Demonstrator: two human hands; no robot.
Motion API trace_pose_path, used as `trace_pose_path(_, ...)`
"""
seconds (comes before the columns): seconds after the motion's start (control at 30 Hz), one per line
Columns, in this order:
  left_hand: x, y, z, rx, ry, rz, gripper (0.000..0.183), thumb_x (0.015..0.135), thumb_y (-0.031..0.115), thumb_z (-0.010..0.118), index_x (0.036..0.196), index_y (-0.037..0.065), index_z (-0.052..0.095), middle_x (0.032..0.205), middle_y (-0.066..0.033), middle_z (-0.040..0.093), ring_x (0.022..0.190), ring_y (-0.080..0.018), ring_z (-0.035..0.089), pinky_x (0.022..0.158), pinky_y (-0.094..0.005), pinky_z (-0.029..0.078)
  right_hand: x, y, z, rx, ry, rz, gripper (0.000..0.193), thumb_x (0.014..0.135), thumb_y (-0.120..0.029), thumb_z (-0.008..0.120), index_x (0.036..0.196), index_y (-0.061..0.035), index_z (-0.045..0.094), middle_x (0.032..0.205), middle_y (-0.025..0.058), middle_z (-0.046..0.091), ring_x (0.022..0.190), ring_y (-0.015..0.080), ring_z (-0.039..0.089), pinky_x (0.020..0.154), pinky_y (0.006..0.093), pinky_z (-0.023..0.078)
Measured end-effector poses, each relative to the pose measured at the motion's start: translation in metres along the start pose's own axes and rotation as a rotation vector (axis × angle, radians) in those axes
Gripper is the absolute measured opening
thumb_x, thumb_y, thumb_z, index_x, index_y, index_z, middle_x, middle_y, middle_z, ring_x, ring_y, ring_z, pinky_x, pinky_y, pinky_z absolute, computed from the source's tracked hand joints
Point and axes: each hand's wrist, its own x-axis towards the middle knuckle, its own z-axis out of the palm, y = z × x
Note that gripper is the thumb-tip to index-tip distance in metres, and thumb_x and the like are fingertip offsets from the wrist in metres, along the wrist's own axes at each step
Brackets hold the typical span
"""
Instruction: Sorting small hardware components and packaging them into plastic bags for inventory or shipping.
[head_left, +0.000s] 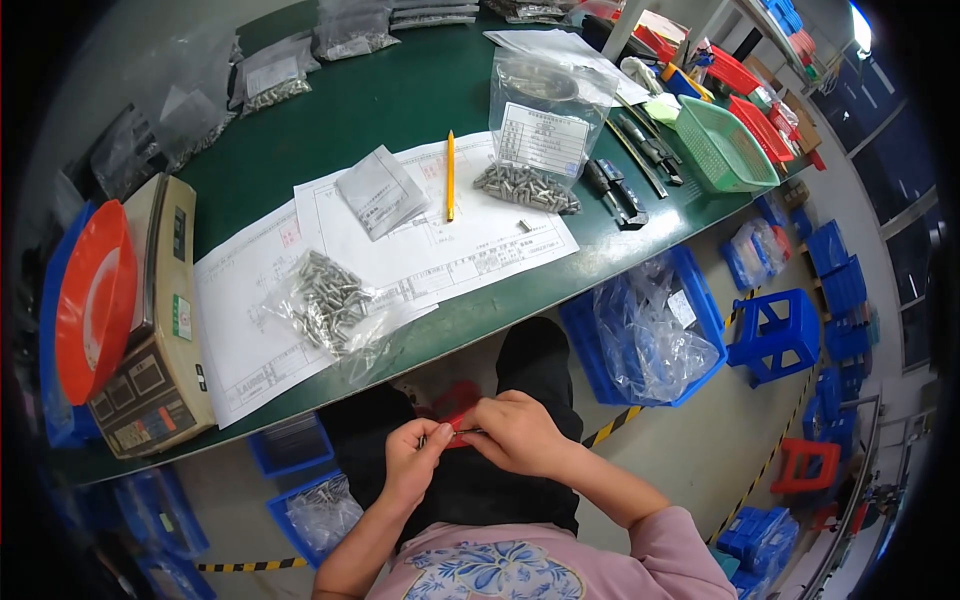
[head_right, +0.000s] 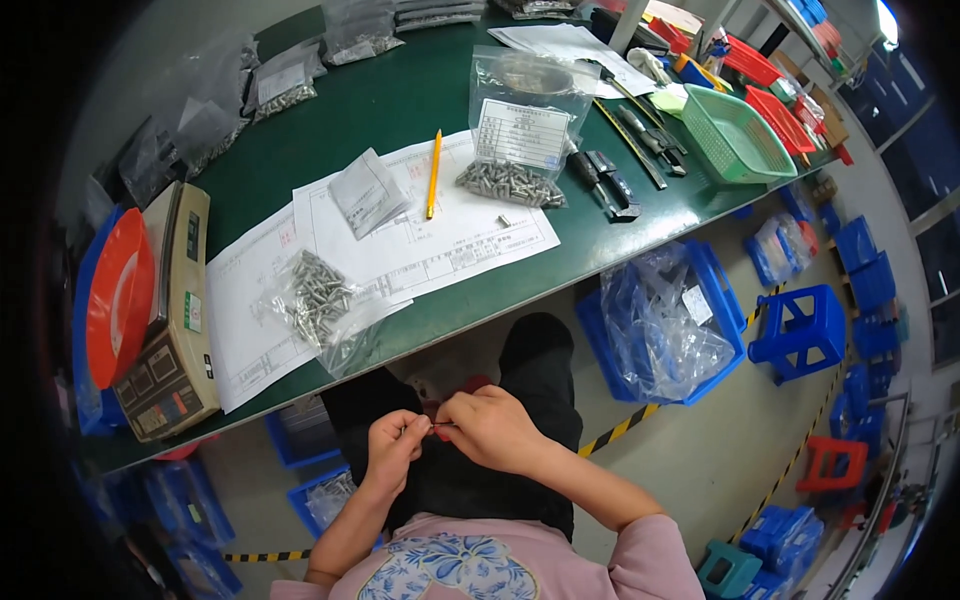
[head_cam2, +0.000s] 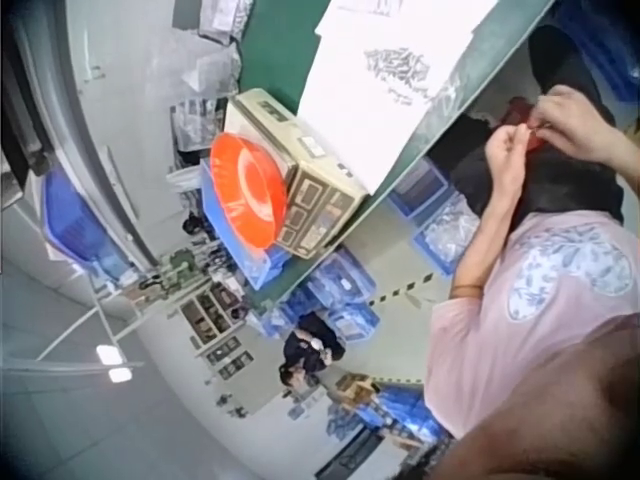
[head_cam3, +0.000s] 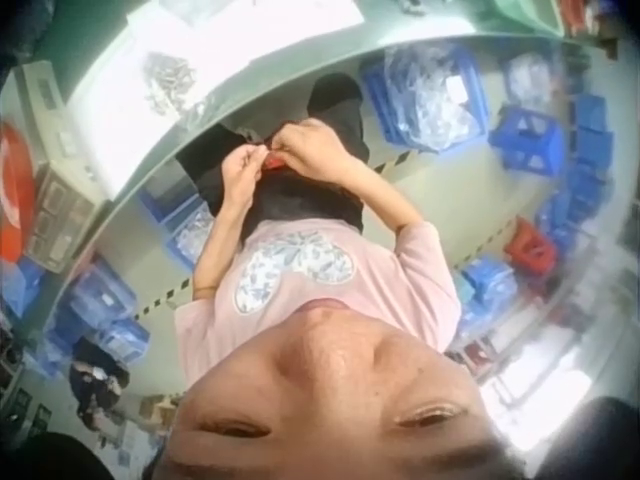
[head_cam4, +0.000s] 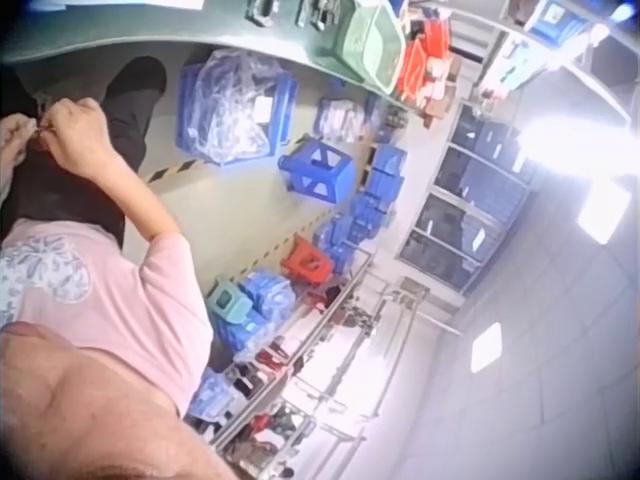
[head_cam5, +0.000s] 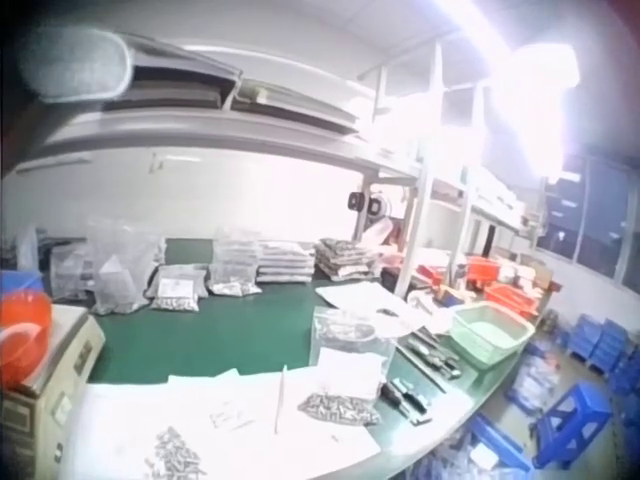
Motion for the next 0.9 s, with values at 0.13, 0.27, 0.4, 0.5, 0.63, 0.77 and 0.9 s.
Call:
trace_pose_path(0.13, -0.002, 0.0, 0.0, -0.025, -0.006, -0.031, 0.016, 0.082, 0.016, 0.059, 0.072, 0.003, 0.057, 0.057, 0.006, 0.045, 0.046, 0.0, 0.034, 0.04, -0.0168, 0.023, -0.005, 0.0, 0.002, 0.052, -0.061, 0.13, 0.016, 0.071, -0.017, 0.063, 0.082, -0.0091, 0.053, 0.073, 0.0048, 0.058, 0.065, 0.0239, 0.057, 0.062, 0.033, 0.043)
trace_pose_path(0.27, -0.003, -0.001, 0.001, 0.009, 0.007, -0.012, 0.016, 0.082, 0.016, 0.059, 0.072, 0.004, 0.057, 0.056, 0.0062, 0.045, 0.046, 0.0, 0.034, 0.04, -0.0166, 0.024, -0.001, -0.004, 0.002, 0.119, -0.005, 0.132, 0.016, 0.071, -0.017, 0.063, 0.081, -0.01, 0.053, 0.07, 0.005, 0.058, 0.061, 0.0257, 0.056, 0.058, 0.0346, 0.044)
trace_pose_path(0.4, -0.002, 0.001, 0.0, -0.002, 0.013, -0.002, 0.016, 0.083, 0.013, 0.057, 0.072, 0.002, 0.055, 0.056, 0.0038, 0.044, 0.044, -0.001, 0.031, 0.039, -0.0168, 0.022, 0.002, -0.006, -0.001, 0.129, -0.015, 0.139, 0.017, 0.071, -0.018, 0.063, 0.082, -0.0097, 0.052, 0.069, 0.005, 0.058, 0.06, 0.0264, 0.056, 0.057, 0.0341, 0.044)
trace_pose_path(0.5, -0.001, -0.001, 0.001, 0.019, 0.009, -0.004, 0.016, 0.083, 0.014, 0.057, 0.072, 0.002, 0.055, 0.056, 0.0033, 0.045, 0.044, -0.0009, 0.032, 0.039, -0.0167, 0.022, -0.004, 0.003, 0.005, -0.036, -0.074, 0.098, 0.016, 0.073, -0.016, 0.063, 0.085, -0.0107, 0.054, 0.07, 0.0041, 0.059, 0.057, 0.0244, 0.056, 0.054, 0.0328, 0.043)
trace_pose_path(0.63, -0.002, -0.002, 0.002, -0.016, 0.031, -0.026, 0.016, 0.083, 0.014, 0.057, 0.073, 0.002, 0.055, 0.057, 0.0027, 0.046, 0.045, -0.001, 0.032, 0.039, -0.0165, 0.022, 0.001, -0.003, 0.001, 0.122, -0.026, 0.126, 0.017, 0.074, -0.019, 0.061, 0.085, -0.0094, 0.052, 0.068, 0.0059, 0.059, 0.057, 0.0254, 0.056, 0.053, 0.0338, 0.043)
trace_pose_path(0.77, -0.003, -0.001, 0.001, 0.026, 0.015, -0.025, 0.017, 0.083, 0.015, 0.057, 0.072, 0.002, 0.055, 0.056, 0.0029, 0.045, 0.045, -0.0011, 0.033, 0.04, -0.0164, 0.023, -0.007, -0.002, 0.006, 0.083, -0.067, 0.156, 0.017, 0.075, -0.019, 0.061, 0.085, -0.0089, 0.052, 0.067, 0.0068, 0.059, 0.059, 0.0273, 0.057, 0.052, 0.0367, 0.044)
trace_pose_path(0.9, -0.005, -0.001, 0.002, 0.012, 0.012, -0.025, 0.018, 0.083, 0.016, 0.057, 0.071, 0.002, 0.055, 0.055, 0.0037, 0.043, 0.045, -0.0011, 0.032, 0.04, -0.0166, 0.023, -0.006, -0.005, 0.005, 0.166, -0.052, 0.222, 0.018, 0.074, -0.019, 0.061, 0.081, -0.0077, 0.049, 0.066, 0.0092, 0.057, 0.059, 0.0283, 0.057, 0.05, 0.0366, 0.045)
